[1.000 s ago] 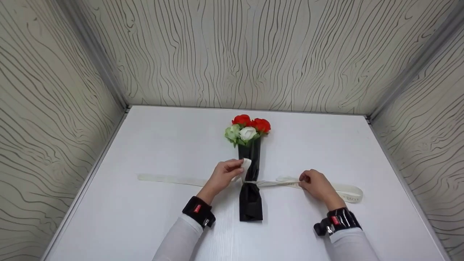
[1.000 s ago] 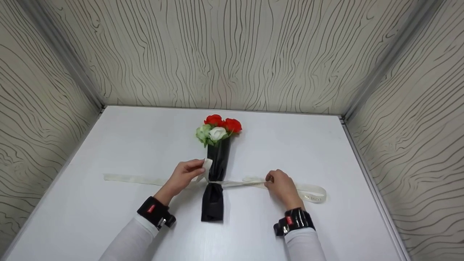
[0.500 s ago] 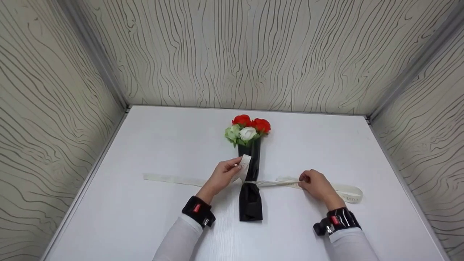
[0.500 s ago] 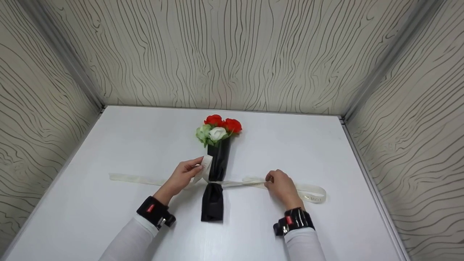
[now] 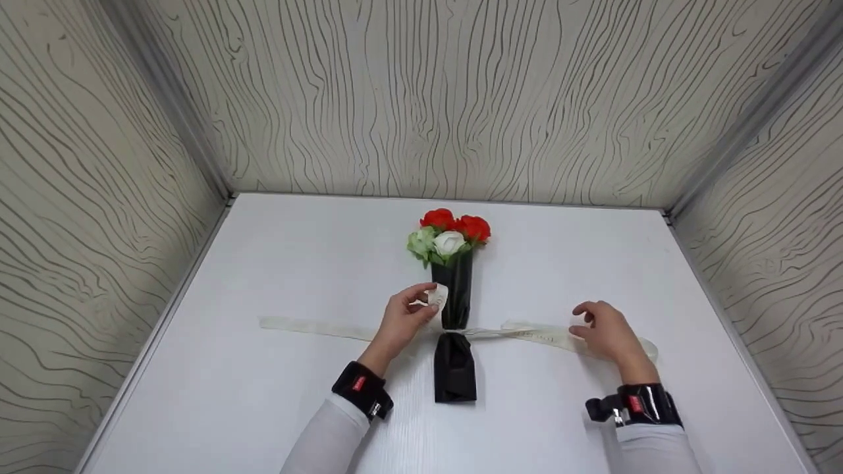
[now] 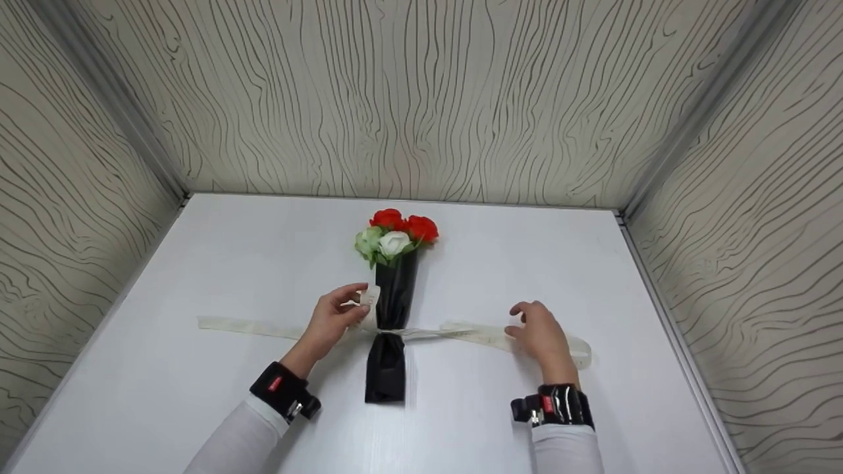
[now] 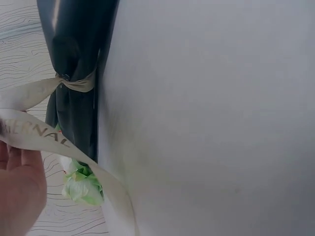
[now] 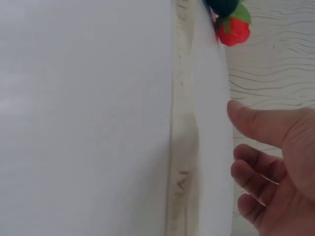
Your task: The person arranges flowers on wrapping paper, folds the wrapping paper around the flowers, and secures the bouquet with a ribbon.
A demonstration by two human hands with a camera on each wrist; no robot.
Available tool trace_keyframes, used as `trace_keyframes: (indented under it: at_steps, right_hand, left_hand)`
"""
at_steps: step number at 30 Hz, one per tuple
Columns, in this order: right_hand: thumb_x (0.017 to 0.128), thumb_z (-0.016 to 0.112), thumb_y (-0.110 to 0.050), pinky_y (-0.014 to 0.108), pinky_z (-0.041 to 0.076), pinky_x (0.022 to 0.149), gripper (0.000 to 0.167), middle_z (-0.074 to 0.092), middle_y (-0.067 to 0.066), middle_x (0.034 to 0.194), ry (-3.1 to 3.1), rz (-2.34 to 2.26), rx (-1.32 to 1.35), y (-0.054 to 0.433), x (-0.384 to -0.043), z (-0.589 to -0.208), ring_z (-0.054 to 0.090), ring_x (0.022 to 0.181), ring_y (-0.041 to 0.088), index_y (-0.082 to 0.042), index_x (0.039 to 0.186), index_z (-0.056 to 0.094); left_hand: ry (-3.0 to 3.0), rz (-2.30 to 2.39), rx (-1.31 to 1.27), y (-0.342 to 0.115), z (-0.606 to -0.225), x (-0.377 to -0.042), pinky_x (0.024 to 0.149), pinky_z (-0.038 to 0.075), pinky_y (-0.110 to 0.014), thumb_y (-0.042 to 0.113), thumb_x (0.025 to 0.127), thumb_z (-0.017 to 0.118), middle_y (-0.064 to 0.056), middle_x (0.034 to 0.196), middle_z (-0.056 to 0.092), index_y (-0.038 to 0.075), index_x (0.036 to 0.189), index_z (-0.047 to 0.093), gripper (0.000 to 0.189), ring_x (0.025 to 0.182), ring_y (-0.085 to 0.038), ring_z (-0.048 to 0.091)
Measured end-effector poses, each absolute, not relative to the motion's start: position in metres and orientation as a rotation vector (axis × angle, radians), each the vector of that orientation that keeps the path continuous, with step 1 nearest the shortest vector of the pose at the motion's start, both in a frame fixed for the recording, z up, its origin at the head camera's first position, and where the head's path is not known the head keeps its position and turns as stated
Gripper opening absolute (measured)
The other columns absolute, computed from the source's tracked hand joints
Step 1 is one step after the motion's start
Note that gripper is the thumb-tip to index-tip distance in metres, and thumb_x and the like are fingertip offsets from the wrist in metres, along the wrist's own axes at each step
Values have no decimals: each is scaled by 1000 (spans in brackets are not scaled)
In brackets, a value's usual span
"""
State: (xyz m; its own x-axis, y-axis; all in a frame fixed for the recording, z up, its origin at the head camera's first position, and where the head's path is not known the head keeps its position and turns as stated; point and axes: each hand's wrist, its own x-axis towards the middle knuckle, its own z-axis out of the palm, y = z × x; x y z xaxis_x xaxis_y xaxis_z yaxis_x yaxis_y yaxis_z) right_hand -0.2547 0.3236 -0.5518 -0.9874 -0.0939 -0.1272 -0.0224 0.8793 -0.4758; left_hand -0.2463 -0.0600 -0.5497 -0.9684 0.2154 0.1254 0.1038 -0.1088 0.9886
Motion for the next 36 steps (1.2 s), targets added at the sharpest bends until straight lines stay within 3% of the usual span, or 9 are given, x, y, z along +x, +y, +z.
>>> trace_keyframes:
  at_steps: [4, 8, 13, 23, 30, 36]
  right_hand:
    - [76, 70, -24, 46, 42, 69, 54, 49, 25, 105, 2842, -627, 8, 340, -245, -540, 50, 90, 36, 0, 119, 49]
    - [70, 74, -27, 51, 41, 71, 63, 48, 29, 107, 2797, -549, 42, 351, -235, -539, 49, 91, 37, 3, 119, 48]
    - [72, 72, -28, 47, 41, 68, 56, 52, 25, 101, 2794, -578, 40, 357, -232, -550, 51, 84, 31, 2, 114, 52]
    - [80, 65, -24, 34, 40, 58, 42, 55, 14, 89, 2821, -673, 43, 358, -239, -567, 50, 72, 22, -5, 114, 50]
    - [83, 61, -22, 32, 40, 55, 18, 56, 5, 79, 2843, -664, 23, 354, -240, -569, 50, 67, 19, -6, 91, 58]
    - [83, 61, -19, 35, 42, 58, 27, 57, 9, 81, 2856, -686, 34, 353, -240, -569, 52, 69, 21, 0, 101, 53]
  left_hand:
    - [1984, 2282, 257, -61, -549, -245, 56, 44, -23, -2, 77, 65, -18, 85, 54, -1, 121, 46, 48, 67, -19, 58]
    - [1994, 2269, 201, -61, -549, -244, 58, 46, -22, -1, 77, 65, -15, 86, 57, -4, 117, 51, 43, 71, -17, 59]
    - [1995, 2264, 174, -61, -551, -241, 62, 47, -21, 1, 77, 66, -14, 88, 59, -9, 108, 57, 33, 77, -15, 60]
    - [1999, 2232, 161, -60, -552, -240, 66, 49, -23, 3, 77, 67, -17, 92, 62, -8, 110, 57, 36, 78, -13, 61]
    - [2040, 2237, 167, -62, -550, -239, 66, 48, -23, 2, 76, 67, -10, 87, 62, -9, 99, 61, 26, 77, -12, 60]
    - [2085, 2248, 241, -62, -549, -239, 64, 46, -24, 2, 77, 66, -9, 82, 62, -7, 93, 62, 19, 73, -12, 56]
